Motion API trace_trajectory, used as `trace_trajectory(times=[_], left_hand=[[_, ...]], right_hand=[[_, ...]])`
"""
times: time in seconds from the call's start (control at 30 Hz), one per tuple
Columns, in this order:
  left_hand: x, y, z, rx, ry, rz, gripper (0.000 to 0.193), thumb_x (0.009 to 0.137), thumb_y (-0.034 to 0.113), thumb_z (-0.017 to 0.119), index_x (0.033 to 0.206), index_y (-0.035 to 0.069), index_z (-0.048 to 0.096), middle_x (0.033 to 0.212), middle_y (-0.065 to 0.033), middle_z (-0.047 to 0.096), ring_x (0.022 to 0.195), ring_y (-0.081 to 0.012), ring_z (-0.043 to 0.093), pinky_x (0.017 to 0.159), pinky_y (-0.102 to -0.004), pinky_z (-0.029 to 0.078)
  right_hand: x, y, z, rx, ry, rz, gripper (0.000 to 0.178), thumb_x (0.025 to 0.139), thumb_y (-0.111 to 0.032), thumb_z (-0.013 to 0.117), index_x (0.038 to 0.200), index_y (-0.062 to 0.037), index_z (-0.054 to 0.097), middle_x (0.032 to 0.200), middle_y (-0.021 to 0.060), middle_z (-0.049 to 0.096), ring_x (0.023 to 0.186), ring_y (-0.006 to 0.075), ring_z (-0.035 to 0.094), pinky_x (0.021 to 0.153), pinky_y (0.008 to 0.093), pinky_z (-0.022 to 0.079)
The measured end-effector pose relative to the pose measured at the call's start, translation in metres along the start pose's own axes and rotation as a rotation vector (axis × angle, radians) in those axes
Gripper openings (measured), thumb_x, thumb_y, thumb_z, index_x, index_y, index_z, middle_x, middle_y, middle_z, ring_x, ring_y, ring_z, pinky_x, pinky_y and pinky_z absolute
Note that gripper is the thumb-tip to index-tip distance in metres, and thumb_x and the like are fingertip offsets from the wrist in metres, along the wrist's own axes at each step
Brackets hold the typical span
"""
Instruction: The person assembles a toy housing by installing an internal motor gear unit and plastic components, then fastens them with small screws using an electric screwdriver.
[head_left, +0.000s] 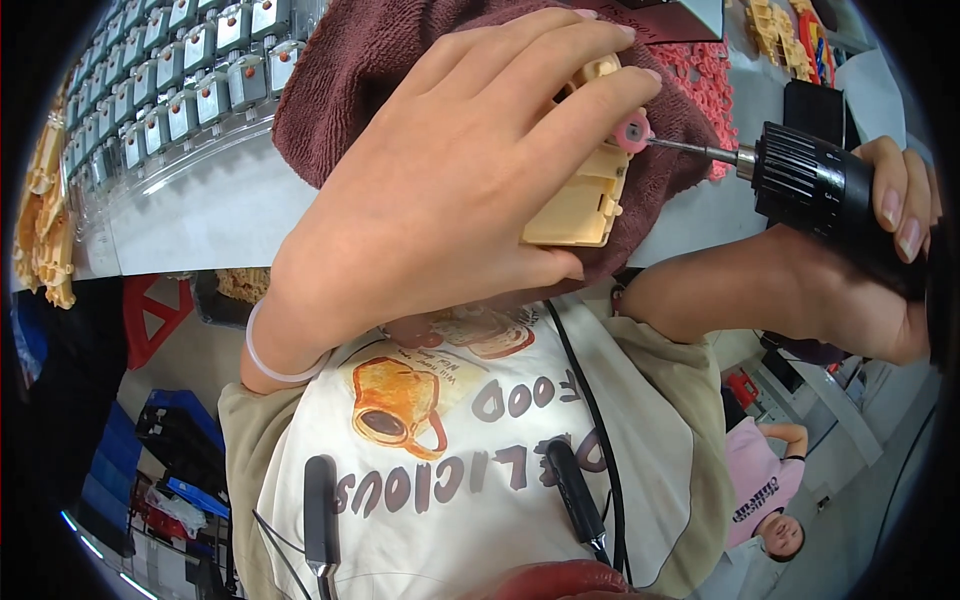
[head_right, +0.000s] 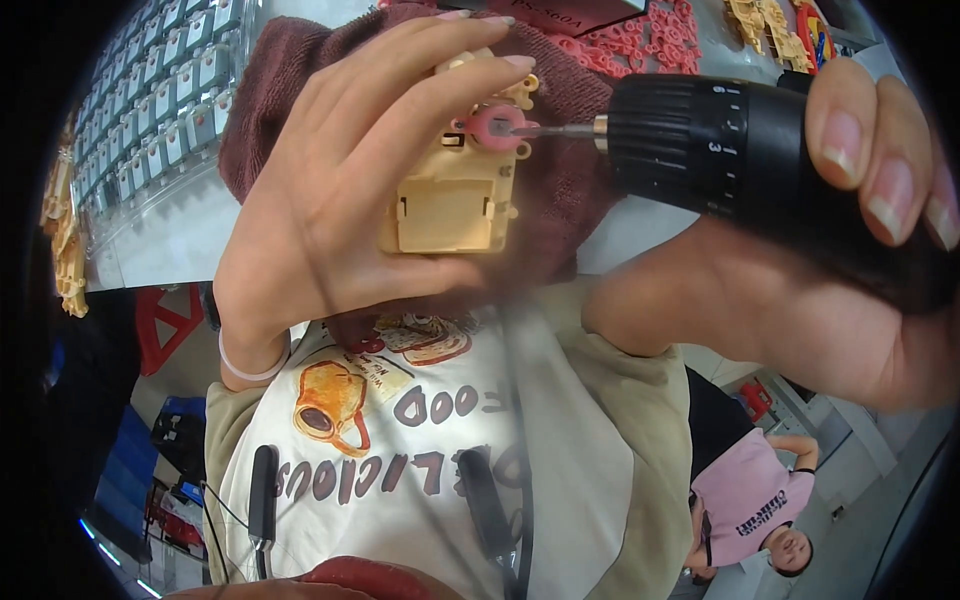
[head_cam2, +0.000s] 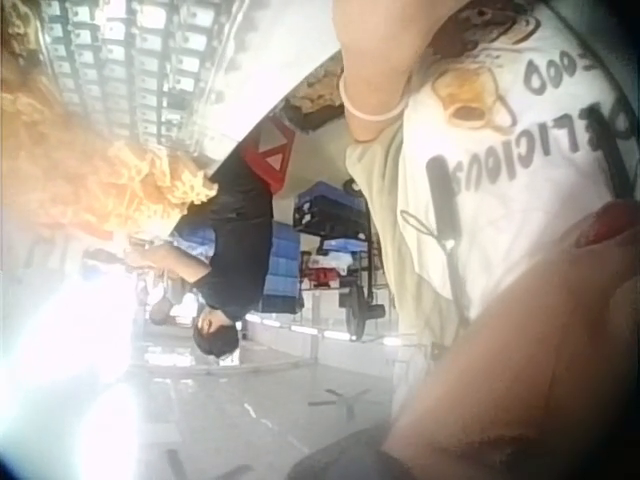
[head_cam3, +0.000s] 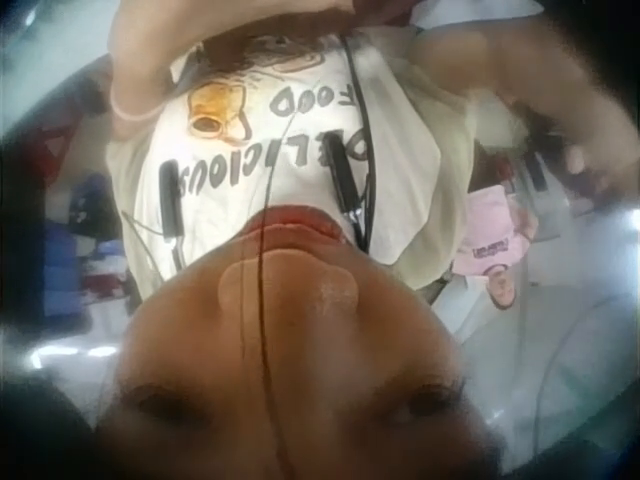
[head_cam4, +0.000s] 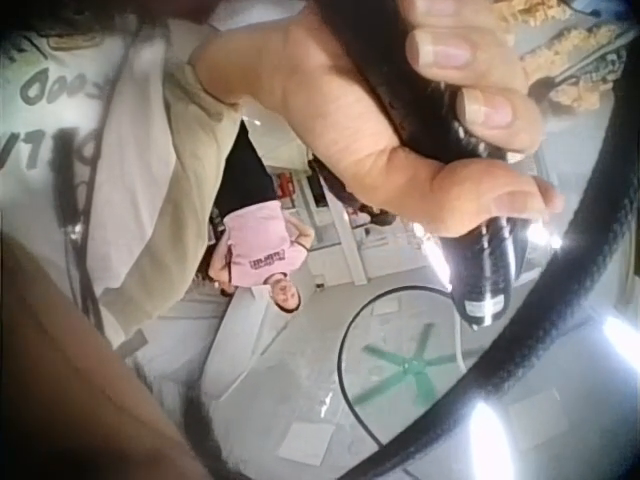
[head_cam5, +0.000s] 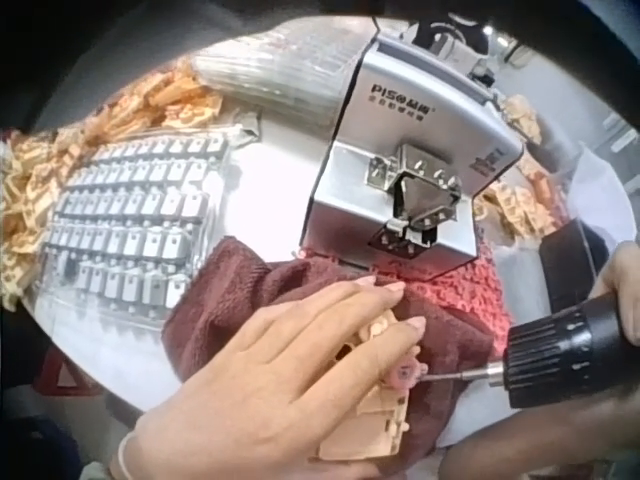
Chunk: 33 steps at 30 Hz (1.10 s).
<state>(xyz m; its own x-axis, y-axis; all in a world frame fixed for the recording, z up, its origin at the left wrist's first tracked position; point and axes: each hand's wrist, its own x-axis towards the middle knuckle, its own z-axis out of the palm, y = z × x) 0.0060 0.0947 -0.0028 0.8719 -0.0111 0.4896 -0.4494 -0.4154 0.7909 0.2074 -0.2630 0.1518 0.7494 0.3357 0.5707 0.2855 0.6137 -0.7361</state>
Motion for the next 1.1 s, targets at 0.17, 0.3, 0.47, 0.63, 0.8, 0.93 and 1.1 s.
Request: trace_trajectory(times=[0.17, 0.3, 0.47, 0.63, 0.8, 0.93, 1.1], left_hand=[[0.002, 0.004, 0.000, 0.026, -0.025, 0.012, 0.055, 0.061, 0.015, 0.079, 0.113, 0.006, 0.061, 0.118, -0.0090, 0.060, 0.110, -0.0301, 0.057, 0.094, -0.0385, 0.044], [-0.001, 0.003, -0.010, 0.059, -0.035, 0.009, 0.057, 0.061, 0.016, 0.079, 0.114, 0.006, 0.061, 0.119, -0.0093, 0.060, 0.111, -0.0303, 0.057, 0.094, -0.0387, 0.044], [-0.001, 0.005, -0.009, 0.089, -0.051, 0.004, 0.059, 0.061, 0.016, 0.080, 0.116, 0.006, 0.060, 0.121, -0.0097, 0.059, 0.112, -0.0306, 0.056, 0.095, -0.0390, 0.043], [-0.010, 0.007, -0.015, 0.109, -0.072, -0.012, 0.061, 0.061, 0.016, 0.080, 0.118, 0.007, 0.059, 0.123, -0.0101, 0.058, 0.113, -0.0308, 0.055, 0.095, -0.0392, 0.043], [0.000, 0.009, -0.003, 0.122, -0.090, -0.010, 0.064, 0.061, 0.017, 0.081, 0.120, 0.007, 0.059, 0.125, -0.0104, 0.057, 0.114, -0.0311, 0.055, 0.096, -0.0395, 0.043], [0.005, 0.013, 0.001, 0.120, -0.196, 0.014, 0.083, 0.057, 0.020, 0.085, 0.132, 0.007, 0.051, 0.138, -0.0126, 0.047, 0.124, -0.0335, 0.047, 0.101, -0.0411, 0.040], [0.007, 0.020, 0.004, 0.157, -0.223, 0.022, 0.079, 0.059, 0.019, 0.084, 0.131, 0.006, 0.052, 0.138, -0.0141, 0.048, 0.127, -0.0344, 0.046, 0.103, -0.0403, 0.039]], right_hand=[[-0.025, 0.032, 0.048, 0.006, 0.034, -0.002, 0.035, 0.096, -0.035, 0.044, 0.102, -0.0018, 0.055, 0.071, 0.0059, 0.052, 0.056, 0.0173, 0.050, 0.051, 0.0334, 0.045], [-0.025, 0.014, 0.017, 0.027, 0.054, 0.006, 0.033, 0.094, -0.032, 0.046, 0.102, -0.0016, 0.054, 0.071, 0.0055, 0.051, 0.056, 0.0166, 0.049, 0.052, 0.0329, 0.044], [-0.040, 0.022, 0.040, 0.044, 0.083, 0.021, 0.030, 0.092, -0.030, 0.047, 0.101, -0.0015, 0.054, 0.071, 0.0050, 0.050, 0.056, 0.0158, 0.048, 0.054, 0.0324, 0.043], [-0.051, 0.031, 0.030, 0.056, 0.120, 0.048, 0.028, 0.090, -0.027, 0.049, 0.101, -0.0013, 0.053, 0.071, 0.0046, 0.049, 0.057, 0.0150, 0.047, 0.055, 0.0318, 0.041], [-0.071, 0.087, 0.108, 0.055, 0.152, 0.063, 0.026, 0.089, -0.024, 0.050, 0.101, -0.0011, 0.053, 0.071, 0.0041, 0.048, 0.057, 0.0143, 0.046, 0.056, 0.0312, 0.040], [-0.078, 0.086, 0.119, 0.025, 0.183, 0.051, 0.025, 0.087, -0.022, 0.052, 0.101, -0.0009, 0.053, 0.071, 0.0038, 0.048, 0.057, 0.0136, 0.045, 0.057, 0.0307, 0.039], [-0.078, 0.075, 0.144, -0.140, 0.214, -0.047, 0.024, 0.085, -0.019, 0.053, 0.101, -0.0007, 0.052, 0.071, 0.0033, 0.047, 0.058, 0.0128, 0.044, 0.058, 0.0302, 0.038]])
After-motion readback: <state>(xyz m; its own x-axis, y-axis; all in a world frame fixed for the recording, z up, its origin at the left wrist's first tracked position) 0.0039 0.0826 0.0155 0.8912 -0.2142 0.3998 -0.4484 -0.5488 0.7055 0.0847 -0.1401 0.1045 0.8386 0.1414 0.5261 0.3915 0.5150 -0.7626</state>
